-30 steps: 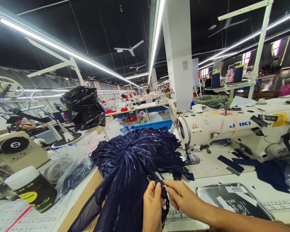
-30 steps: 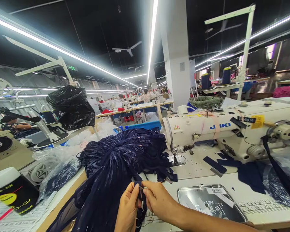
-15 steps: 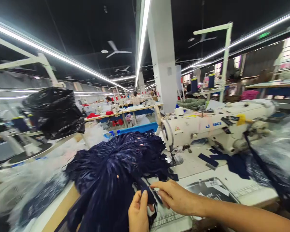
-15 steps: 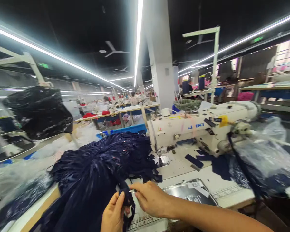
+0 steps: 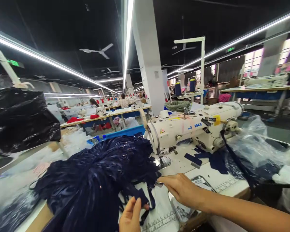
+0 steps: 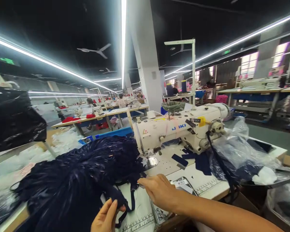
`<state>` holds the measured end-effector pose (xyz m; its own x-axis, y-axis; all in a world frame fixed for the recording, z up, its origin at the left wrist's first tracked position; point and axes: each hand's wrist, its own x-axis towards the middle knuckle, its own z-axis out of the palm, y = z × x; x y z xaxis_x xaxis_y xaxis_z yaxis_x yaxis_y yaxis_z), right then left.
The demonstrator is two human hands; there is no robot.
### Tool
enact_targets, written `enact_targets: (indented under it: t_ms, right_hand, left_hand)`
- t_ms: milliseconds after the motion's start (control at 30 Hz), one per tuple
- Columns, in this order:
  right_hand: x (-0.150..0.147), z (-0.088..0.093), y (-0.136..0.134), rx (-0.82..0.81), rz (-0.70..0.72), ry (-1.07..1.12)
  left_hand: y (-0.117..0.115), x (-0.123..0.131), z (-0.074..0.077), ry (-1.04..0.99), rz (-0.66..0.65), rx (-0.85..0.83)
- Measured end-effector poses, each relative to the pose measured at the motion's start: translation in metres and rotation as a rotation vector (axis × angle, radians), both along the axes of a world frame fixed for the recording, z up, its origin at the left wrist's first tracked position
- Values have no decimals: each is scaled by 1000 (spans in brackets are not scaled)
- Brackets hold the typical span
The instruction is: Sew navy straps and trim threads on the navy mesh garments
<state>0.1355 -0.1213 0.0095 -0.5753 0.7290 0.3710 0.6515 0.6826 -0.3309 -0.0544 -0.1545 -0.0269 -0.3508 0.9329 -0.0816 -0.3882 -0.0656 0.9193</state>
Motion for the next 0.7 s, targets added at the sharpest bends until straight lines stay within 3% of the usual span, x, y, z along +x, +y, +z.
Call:
enact_targets:
  t_ms: [267,700]
  right_hand:
    - [-41,-1,-15,364,186,-58]
    - [-49,-2,-12,538,199,-75]
  left_hand:
    - [-21,8,9,81,-27,103]
    - [-28,14,9,344,132,130]
